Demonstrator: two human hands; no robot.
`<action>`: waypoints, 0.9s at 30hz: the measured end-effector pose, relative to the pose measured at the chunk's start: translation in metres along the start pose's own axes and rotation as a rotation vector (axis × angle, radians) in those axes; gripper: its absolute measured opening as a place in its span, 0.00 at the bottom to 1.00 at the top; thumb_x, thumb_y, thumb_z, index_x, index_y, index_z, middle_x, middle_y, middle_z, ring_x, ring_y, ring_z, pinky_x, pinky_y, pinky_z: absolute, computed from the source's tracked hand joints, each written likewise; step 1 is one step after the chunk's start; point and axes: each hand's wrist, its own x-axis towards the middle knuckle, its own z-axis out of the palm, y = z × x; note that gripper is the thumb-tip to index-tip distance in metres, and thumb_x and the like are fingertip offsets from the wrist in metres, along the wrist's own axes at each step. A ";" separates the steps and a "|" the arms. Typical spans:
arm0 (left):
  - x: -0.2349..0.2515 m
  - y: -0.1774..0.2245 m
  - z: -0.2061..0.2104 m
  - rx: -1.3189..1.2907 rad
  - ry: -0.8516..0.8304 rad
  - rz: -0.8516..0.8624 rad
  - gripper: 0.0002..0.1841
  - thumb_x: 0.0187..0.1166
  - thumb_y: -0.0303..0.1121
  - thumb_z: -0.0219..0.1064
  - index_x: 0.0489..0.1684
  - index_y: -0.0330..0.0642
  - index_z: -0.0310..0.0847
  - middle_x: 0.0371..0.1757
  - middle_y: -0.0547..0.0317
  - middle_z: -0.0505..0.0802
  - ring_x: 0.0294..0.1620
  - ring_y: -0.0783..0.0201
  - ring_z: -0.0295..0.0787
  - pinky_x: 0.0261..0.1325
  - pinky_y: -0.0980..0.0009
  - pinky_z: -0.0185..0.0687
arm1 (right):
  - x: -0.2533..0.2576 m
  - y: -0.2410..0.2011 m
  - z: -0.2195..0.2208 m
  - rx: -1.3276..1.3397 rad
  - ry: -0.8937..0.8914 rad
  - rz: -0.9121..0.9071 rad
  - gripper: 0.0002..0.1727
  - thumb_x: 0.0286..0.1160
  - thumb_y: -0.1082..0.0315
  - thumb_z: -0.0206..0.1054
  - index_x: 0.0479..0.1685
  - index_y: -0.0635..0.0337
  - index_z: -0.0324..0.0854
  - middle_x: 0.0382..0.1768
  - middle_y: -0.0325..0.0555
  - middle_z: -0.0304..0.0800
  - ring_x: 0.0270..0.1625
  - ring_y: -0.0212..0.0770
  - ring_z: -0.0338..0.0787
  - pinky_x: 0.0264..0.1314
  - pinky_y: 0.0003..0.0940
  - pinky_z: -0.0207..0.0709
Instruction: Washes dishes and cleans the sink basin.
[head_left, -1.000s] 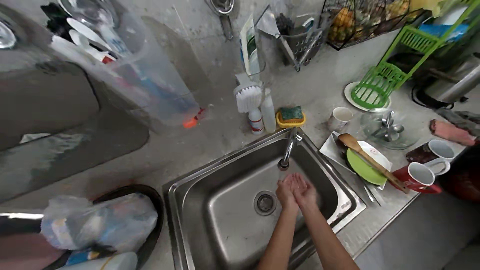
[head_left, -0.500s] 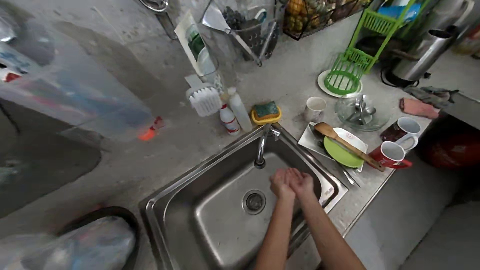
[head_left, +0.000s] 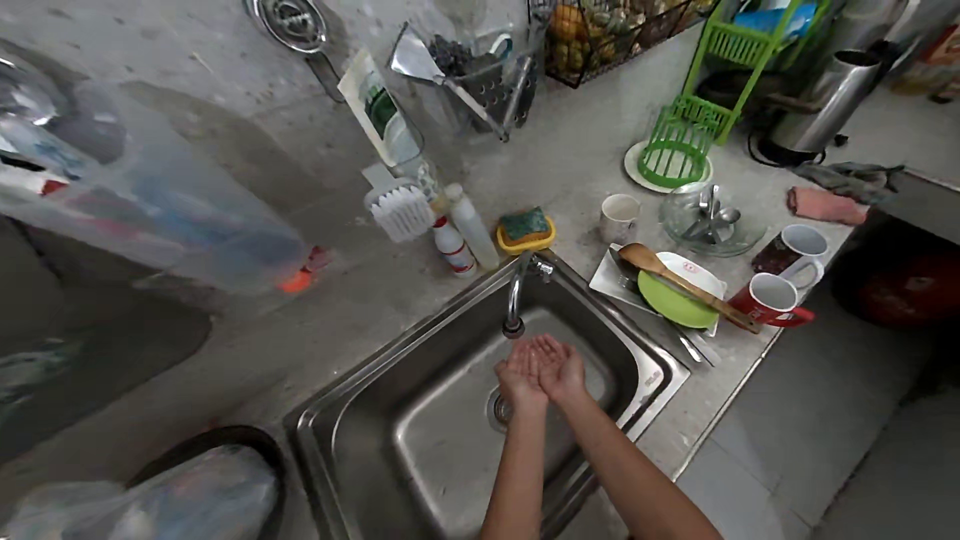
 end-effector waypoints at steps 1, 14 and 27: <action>-0.004 -0.005 0.003 0.019 -0.017 -0.016 0.34 0.95 0.50 0.24 0.86 0.35 0.58 0.81 0.42 0.76 0.75 0.58 0.79 0.74 0.65 0.74 | -0.003 -0.006 -0.002 0.026 0.023 -0.018 0.35 0.94 0.48 0.24 0.73 0.66 0.67 0.61 0.54 0.82 0.60 0.45 0.85 0.65 0.39 0.78; -0.038 -0.110 -0.014 0.787 -0.274 -0.182 0.25 0.97 0.38 0.42 0.75 0.26 0.72 0.75 0.34 0.80 0.75 0.47 0.77 0.76 0.54 0.71 | -0.057 -0.140 -0.123 -2.140 -0.407 -0.689 0.21 0.86 0.62 0.58 0.65 0.68 0.85 0.76 0.63 0.80 0.87 0.60 0.69 0.91 0.54 0.55; -0.065 -0.134 -0.035 1.407 -0.715 0.650 0.22 0.90 0.39 0.53 0.67 0.30 0.82 0.69 0.37 0.86 0.74 0.43 0.80 0.80 0.53 0.71 | -0.036 -0.280 -0.217 -2.239 0.399 -0.889 0.70 0.67 0.24 0.60 0.89 0.82 0.42 0.90 0.82 0.33 0.92 0.80 0.33 0.92 0.72 0.28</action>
